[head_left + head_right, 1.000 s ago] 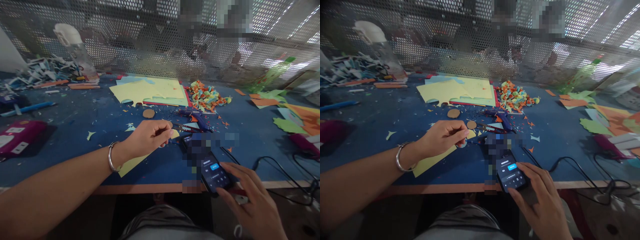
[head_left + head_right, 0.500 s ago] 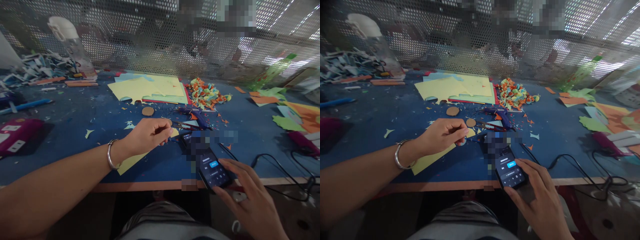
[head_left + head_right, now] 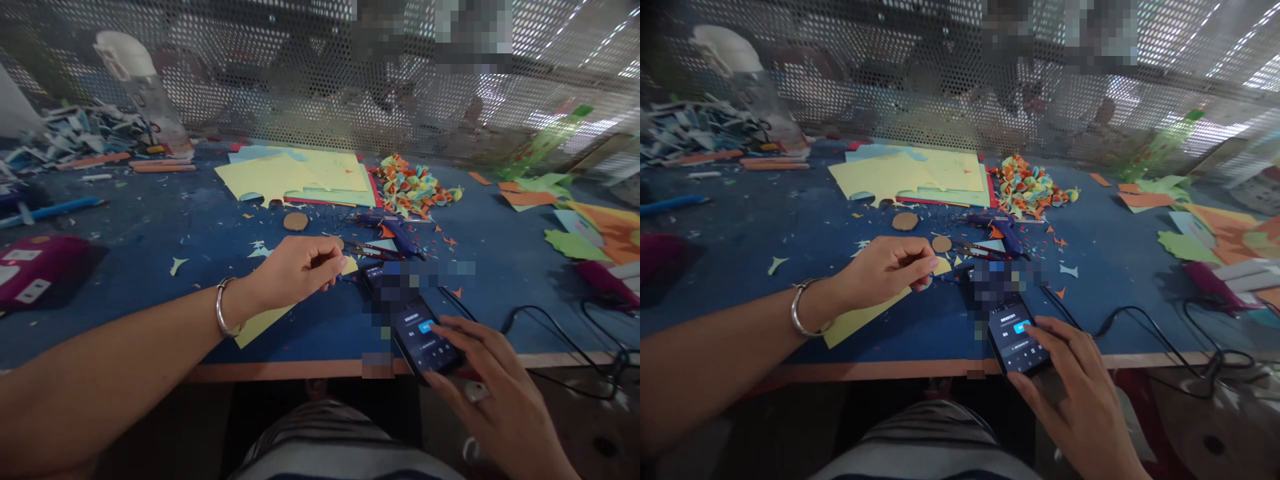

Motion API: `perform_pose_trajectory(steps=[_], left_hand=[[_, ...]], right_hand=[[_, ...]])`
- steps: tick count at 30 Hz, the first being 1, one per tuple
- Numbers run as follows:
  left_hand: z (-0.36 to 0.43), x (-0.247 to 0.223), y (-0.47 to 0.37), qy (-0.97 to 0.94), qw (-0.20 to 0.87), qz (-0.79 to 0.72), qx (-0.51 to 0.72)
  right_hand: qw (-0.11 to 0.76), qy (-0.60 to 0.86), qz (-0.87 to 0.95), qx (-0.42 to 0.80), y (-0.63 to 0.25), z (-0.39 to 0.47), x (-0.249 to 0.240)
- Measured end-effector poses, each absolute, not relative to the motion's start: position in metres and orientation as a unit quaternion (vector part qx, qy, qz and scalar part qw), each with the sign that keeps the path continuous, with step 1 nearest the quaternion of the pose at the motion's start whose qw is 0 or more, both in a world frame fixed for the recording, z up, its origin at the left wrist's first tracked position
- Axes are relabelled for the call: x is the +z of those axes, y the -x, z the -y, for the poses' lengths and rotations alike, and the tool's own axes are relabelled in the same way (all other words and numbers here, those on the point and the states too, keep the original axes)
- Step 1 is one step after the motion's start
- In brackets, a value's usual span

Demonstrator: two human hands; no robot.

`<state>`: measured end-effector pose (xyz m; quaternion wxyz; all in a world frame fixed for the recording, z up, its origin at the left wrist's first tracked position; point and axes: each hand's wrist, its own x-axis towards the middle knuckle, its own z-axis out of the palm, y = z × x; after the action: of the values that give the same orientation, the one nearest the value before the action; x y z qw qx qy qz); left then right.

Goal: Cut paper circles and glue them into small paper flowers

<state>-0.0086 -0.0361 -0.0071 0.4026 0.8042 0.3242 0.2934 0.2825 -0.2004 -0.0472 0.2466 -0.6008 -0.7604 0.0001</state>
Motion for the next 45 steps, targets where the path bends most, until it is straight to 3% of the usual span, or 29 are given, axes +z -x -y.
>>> perform_pose_trajectory(steps=[45], left_hand=[[0.037,0.000,0.009,-0.828,0.354,-0.336,0.276]], right_hand=[[0.230,0.609,0.759,0.010,-0.286,0.175,-0.037]])
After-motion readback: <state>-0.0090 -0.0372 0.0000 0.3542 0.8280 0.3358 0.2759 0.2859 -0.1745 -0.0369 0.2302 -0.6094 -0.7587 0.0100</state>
